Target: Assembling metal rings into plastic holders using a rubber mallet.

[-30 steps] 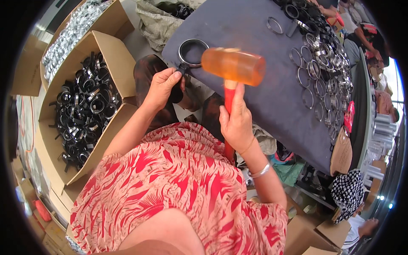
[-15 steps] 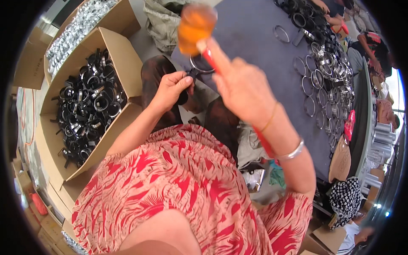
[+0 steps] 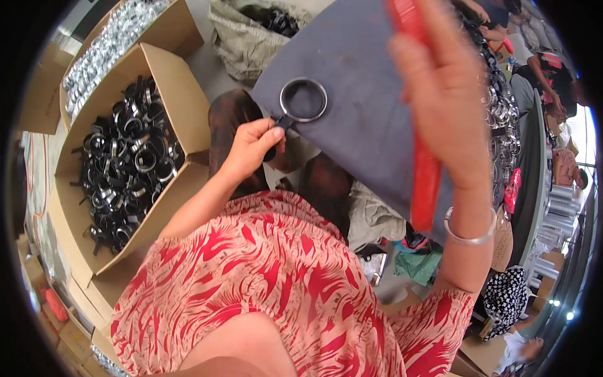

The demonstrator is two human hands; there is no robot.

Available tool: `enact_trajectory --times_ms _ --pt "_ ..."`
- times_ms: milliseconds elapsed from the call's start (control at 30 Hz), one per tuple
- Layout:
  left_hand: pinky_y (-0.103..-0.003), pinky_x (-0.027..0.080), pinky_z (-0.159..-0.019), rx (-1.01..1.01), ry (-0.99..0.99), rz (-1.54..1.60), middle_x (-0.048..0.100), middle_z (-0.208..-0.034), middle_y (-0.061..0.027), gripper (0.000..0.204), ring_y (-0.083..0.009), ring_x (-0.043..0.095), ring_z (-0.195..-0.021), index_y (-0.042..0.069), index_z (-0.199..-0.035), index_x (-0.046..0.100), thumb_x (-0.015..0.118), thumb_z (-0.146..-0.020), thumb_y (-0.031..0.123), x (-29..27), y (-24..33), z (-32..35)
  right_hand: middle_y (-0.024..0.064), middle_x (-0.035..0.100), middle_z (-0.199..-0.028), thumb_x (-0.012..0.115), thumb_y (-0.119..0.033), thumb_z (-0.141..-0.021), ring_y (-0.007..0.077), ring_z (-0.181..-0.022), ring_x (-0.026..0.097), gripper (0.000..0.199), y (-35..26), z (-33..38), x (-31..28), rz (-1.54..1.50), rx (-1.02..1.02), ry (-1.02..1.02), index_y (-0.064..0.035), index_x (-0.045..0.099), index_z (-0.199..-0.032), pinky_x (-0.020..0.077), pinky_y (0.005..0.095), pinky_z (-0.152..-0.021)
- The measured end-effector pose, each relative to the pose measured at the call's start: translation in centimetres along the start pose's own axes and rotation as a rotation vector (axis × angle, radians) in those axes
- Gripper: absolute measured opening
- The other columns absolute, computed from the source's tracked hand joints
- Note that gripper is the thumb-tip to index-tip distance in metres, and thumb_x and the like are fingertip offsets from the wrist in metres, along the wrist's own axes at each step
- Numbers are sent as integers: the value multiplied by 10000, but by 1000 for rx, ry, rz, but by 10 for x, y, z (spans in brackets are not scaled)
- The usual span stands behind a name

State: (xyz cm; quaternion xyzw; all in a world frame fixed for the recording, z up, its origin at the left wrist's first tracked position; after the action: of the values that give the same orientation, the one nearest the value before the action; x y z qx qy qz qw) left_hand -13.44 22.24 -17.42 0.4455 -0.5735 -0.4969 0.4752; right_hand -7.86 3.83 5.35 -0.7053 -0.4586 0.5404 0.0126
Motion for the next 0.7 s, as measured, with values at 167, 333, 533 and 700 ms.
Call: enact_trajectory --times_ms 167,333,533,700 --pt "-234 421 -639 17 -68 11 598 -686 -13 268 -77 534 -673 15 -749 594 571 -914 225 9 4 -9 188 562 -689 534 -92 -853 157 -542 560 539 62 53 54 -147 281 -41 -54 377 -1366 463 337 -503" --pt "-226 420 -633 15 -3 136 584 -668 5 281 -60 513 -665 23 -740 604 587 -907 248 3 -4 -5 4 508 -768 511 -69 -876 54 -519 454 581 40 46 -5 -245 443 17 -95 316 -1422 446 205 -466" --pt "-239 437 -596 -99 102 -43 587 -655 -3 217 -74 532 -643 12 -794 635 601 -860 216 1 19 6 158 605 -1010 531 -72 -835 188 -589 590 629 39 127 47 -227 605 2 -72 299 -1420 487 317 -542" --pt "-249 424 -563 128 599 105 590 -615 -3 197 -73 518 -587 26 -673 609 641 -807 167 -76 55 17 2 513 -743 479 -163 -922 53 -508 462 517 55 142 -8 -489 708 329 -150 317 -1413 376 175 -399"
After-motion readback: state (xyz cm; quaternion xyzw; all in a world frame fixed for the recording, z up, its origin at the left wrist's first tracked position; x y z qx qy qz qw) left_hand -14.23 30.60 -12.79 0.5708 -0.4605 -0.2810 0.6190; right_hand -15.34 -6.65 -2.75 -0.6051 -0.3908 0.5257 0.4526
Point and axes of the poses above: each hand's wrist, its own z-axis away from the middle knuckle, its own x-axis out of the palm, y = z × x, the point moved 3 cm from there along -z, towards the middle knuckle
